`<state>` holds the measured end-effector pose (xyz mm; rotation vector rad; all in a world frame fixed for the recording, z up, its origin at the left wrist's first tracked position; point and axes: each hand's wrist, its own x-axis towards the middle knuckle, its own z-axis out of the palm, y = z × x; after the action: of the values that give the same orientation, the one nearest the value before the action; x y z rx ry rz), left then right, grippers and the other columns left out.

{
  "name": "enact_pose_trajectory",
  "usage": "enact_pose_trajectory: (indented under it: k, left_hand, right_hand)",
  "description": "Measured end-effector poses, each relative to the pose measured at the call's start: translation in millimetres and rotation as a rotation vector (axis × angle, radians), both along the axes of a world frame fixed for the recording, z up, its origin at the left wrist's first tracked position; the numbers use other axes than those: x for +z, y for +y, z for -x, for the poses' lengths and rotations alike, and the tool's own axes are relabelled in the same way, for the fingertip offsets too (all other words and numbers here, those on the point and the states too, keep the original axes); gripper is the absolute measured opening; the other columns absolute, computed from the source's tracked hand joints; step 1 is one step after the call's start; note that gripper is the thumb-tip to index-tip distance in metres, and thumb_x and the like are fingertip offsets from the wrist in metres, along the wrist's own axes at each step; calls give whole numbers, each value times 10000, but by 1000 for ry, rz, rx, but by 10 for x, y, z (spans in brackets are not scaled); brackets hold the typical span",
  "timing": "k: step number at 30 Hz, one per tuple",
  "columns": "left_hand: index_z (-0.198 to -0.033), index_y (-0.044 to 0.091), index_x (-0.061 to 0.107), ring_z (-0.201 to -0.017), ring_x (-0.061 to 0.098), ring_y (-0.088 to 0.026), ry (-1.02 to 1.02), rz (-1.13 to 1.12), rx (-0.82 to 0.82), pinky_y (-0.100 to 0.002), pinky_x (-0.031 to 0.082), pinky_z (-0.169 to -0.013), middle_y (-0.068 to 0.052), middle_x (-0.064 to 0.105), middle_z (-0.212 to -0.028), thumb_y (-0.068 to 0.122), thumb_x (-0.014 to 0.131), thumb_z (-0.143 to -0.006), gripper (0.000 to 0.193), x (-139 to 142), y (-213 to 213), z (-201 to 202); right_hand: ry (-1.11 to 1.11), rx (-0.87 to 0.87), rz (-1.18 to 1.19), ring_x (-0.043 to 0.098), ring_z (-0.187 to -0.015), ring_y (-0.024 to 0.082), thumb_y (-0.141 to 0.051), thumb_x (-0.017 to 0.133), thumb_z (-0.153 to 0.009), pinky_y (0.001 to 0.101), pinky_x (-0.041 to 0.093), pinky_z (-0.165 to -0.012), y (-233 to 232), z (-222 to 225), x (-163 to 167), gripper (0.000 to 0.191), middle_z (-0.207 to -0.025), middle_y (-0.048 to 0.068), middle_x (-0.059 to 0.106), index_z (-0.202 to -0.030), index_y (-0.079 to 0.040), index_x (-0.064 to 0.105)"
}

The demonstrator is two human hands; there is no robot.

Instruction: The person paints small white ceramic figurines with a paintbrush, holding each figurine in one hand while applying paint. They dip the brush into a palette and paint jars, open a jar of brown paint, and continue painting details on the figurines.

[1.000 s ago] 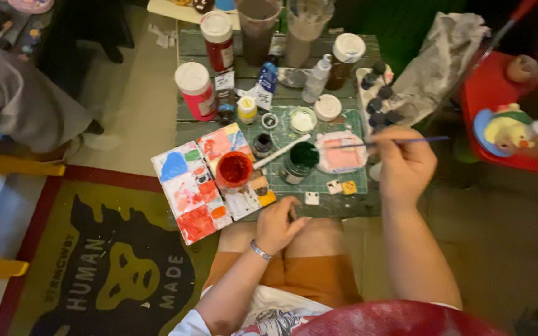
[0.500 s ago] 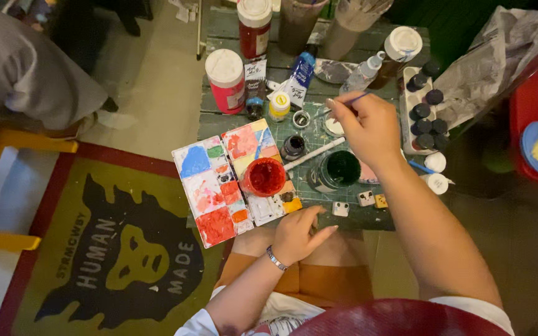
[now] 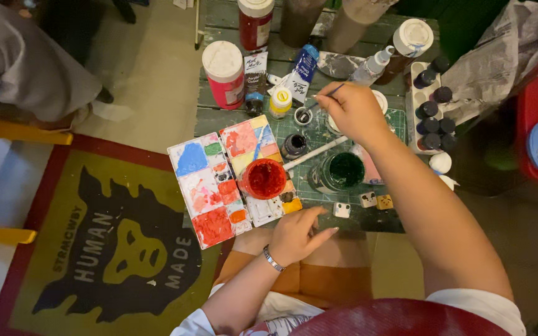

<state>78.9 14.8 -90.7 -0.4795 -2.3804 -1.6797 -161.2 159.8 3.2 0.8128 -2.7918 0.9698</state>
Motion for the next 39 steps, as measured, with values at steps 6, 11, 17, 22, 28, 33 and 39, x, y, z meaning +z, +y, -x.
enact_pose_trajectory:
  k: [6, 11, 17, 22, 28, 33, 39]
  left_hand:
    - [-1175, 45, 674, -640, 654, -219, 1, 10, 2, -343, 529, -602, -61, 649, -741, 299, 821, -891, 409, 9, -7, 8]
    - [-1184, 39, 675, -638, 658, -205, 0, -12, -17, -336, 532, -607, -58, 656, -749, 297, 814, -899, 409, 8, -18, 23]
    - [-1171, 44, 681, -640, 662, -205, 2, -1, -19, -338, 532, -607, -52, 658, -733, 296, 811, -904, 390, 1, -28, 38]
    - [-1171, 41, 679, -637, 659, -208, 12, 6, -15, -336, 528, -596, -55, 655, -736, 298, 808, -903, 393, -1, -27, 43]
    - [-1149, 56, 684, -622, 653, -208, 0, 15, -28, -338, 520, -582, -47, 659, -728, 299, 807, -901, 369, 19, -31, 42]
    - [-1163, 57, 682, -634, 659, -205, 8, 5, -17, -335, 527, -593, -48, 657, -733, 295, 800, -911, 366, 27, -34, 51]
    - [-1168, 47, 688, -641, 672, -213, -30, 5, 0, -342, 540, -607, -54, 676, -760, 278, 820, -894, 383, -39, -4, 21]
  right_hand:
    - [28, 8, 9, 702, -823, 303, -172, 724, -978, 392, 539, -734, -26, -5, -7, 151, -894, 142, 732, -1028, -31, 743]
    - [40, -57, 99, 698, -777, 237, -144, 720, -996, 355, 530, -701, 4, -150, 215, 108, -867, 107, 725, -1010, -37, 734]
    - [18, 54, 206, 707, -789, 190, -114, 700, -1011, 336, 541, -729, -10, -453, 432, 83, -873, 75, 726, -966, -45, 707]
    - [91, 197, 85, 698, -854, 289, -108, 726, -962, 385, 542, -764, -131, -504, 367, 71, -918, 113, 725, -948, -39, 718]
    - [53, 252, -18, 691, -860, 316, -133, 718, -953, 425, 540, -790, -195, -452, 262, 106, -886, 119, 727, -948, -27, 726]
    - [25, 249, -31, 694, -850, 312, -156, 723, -954, 417, 543, -782, -217, -424, 291, 124, -889, 122, 732, -952, -32, 735]
    - [-9, 58, 169, 730, -829, 200, -118, 689, -1006, 335, 550, -736, 82, -542, 358, 128, -933, 89, 757, -975, -9, 748]
